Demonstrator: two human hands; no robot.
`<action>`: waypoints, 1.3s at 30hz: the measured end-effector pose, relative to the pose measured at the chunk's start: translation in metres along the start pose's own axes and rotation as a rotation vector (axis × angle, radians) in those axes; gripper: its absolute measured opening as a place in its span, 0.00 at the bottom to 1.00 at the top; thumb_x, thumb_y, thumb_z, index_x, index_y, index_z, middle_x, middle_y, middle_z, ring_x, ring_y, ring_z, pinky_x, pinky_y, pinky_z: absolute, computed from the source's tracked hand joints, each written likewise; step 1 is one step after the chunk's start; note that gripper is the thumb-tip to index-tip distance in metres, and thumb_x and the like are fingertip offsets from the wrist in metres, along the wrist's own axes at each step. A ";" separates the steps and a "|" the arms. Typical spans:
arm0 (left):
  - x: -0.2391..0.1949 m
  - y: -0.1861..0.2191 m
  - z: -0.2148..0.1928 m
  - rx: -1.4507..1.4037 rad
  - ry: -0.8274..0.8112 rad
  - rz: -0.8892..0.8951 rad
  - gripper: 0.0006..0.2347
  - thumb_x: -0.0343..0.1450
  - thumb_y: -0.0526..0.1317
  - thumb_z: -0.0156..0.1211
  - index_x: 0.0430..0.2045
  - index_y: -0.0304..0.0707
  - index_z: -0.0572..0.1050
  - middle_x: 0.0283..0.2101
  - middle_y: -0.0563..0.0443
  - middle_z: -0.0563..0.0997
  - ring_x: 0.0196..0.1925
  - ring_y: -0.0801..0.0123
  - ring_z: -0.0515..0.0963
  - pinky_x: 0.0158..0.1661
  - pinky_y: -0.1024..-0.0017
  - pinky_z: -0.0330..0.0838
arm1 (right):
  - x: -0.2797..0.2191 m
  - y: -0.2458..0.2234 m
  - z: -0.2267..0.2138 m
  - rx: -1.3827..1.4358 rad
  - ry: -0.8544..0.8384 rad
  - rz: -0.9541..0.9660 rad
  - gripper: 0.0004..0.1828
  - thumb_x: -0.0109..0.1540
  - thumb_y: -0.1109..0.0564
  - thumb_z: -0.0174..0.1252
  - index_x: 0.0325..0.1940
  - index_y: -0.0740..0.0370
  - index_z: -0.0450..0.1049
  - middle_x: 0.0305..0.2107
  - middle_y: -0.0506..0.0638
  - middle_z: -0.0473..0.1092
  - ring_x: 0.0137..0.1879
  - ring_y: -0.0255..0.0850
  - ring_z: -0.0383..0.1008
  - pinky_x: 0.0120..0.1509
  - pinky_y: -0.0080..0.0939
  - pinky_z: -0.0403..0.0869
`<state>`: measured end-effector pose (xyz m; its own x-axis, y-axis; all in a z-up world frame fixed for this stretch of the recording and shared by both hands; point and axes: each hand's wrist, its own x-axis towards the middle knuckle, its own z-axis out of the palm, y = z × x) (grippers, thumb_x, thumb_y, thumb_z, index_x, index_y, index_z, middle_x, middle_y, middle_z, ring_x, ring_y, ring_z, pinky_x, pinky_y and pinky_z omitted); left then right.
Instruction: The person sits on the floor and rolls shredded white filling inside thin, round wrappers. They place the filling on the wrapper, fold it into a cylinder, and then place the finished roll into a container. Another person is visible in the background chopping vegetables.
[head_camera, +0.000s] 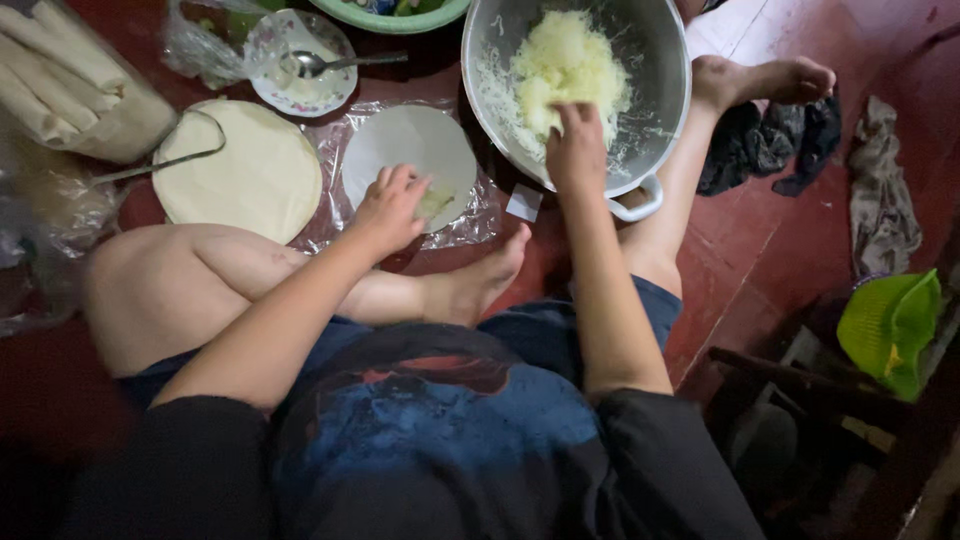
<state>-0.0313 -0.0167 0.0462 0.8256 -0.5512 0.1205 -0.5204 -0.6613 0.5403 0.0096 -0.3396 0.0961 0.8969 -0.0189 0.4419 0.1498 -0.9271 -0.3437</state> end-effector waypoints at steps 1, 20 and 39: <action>-0.006 -0.006 -0.001 0.009 -0.001 -0.030 0.27 0.59 0.39 0.72 0.54 0.35 0.75 0.55 0.39 0.69 0.59 0.46 0.66 0.57 0.55 0.67 | -0.010 -0.011 0.004 0.155 -0.029 0.046 0.12 0.60 0.66 0.63 0.47 0.59 0.79 0.45 0.59 0.72 0.52 0.56 0.74 0.56 0.49 0.74; -0.020 -0.039 0.044 0.048 0.045 -0.235 0.14 0.62 0.39 0.70 0.36 0.35 0.73 0.46 0.39 0.74 0.54 0.45 0.73 0.52 0.54 0.71 | -0.069 -0.099 0.060 0.279 -0.443 -0.142 0.08 0.59 0.55 0.63 0.39 0.59 0.79 0.39 0.56 0.72 0.48 0.55 0.74 0.52 0.52 0.74; -0.034 -0.021 0.019 -0.096 0.077 -0.257 0.26 0.61 0.38 0.72 0.53 0.38 0.69 0.51 0.37 0.66 0.57 0.43 0.69 0.59 0.54 0.68 | -0.079 -0.108 0.027 0.196 -0.415 -0.368 0.10 0.55 0.55 0.64 0.41 0.49 0.82 0.39 0.49 0.69 0.49 0.50 0.69 0.55 0.49 0.69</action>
<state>-0.0524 0.0063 0.0152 0.9439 -0.3288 0.0298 -0.2714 -0.7214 0.6371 -0.0658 -0.2275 0.0758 0.8531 0.4762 0.2131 0.5211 -0.7574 -0.3934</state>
